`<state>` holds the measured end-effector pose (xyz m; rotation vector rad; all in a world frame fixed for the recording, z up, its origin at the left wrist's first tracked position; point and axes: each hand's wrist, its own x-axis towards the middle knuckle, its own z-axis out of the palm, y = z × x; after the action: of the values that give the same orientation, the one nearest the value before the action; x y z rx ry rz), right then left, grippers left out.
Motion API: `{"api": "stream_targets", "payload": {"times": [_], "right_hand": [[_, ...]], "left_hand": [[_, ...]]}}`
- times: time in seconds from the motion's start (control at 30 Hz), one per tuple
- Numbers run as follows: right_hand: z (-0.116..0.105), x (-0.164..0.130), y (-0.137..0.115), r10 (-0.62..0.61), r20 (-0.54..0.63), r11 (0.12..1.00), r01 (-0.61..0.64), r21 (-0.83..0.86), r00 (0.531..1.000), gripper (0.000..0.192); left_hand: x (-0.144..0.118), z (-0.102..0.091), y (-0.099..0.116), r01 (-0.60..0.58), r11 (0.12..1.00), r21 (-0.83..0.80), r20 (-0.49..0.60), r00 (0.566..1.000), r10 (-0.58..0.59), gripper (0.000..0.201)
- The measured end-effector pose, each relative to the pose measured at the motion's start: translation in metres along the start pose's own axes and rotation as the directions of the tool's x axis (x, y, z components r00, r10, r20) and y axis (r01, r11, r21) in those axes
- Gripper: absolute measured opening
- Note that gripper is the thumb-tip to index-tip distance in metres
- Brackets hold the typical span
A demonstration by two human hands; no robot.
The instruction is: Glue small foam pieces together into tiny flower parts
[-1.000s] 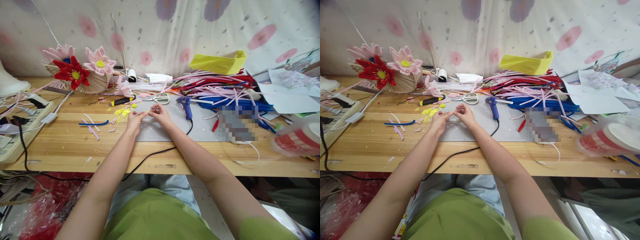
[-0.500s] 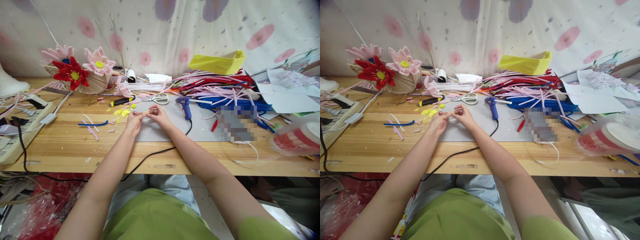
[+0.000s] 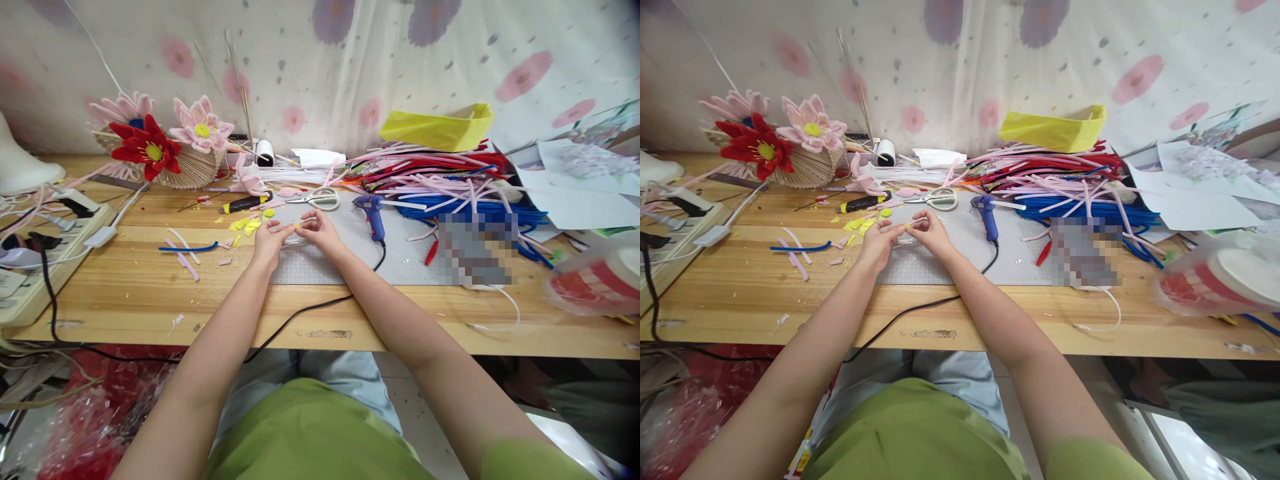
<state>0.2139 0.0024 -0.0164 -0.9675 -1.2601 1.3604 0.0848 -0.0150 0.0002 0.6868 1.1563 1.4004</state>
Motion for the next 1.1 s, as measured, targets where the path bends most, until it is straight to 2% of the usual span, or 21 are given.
{"api": "stream_targets", "payload": {"times": [0.27, 0.6, 0.93, 1.1], "right_hand": [[-0.0014, 0.0011, -0.0002, -0.07, -0.053, 0.996, 0.067, -0.065, 0.996, 0.043], [-0.0003, 0.0033, 0.0041, -0.114, -0.042, 0.991, 0.111, -0.077, 0.993, 0.044], [0.0021, 0.0016, 0.003, -0.074, 0.041, 0.996, 0.076, -0.039, 0.996, 0.045], [0.004, 0.0008, 0.0026, -0.07, 0.038, 0.997, 0.071, -0.033, 0.997, 0.046]], "left_hand": [[0.0012, 0.0003, 0.0001, 0.016, 0.999, 0.039, -0.044, 0.999, -0.014, 0.061], [0.0034, 0.0001, -0.0028, -0.019, 0.999, 0.043, -0.057, 0.998, 0.022, 0.065], [0.0066, 0.0035, -0.0078, -0.011, 0.983, -0.186, 0.026, 1.0, 0.016, 0.054], [0.0074, 0.003, -0.0072, 0.011, 0.976, -0.217, 0.06, 0.998, 0.002, 0.052]]}}
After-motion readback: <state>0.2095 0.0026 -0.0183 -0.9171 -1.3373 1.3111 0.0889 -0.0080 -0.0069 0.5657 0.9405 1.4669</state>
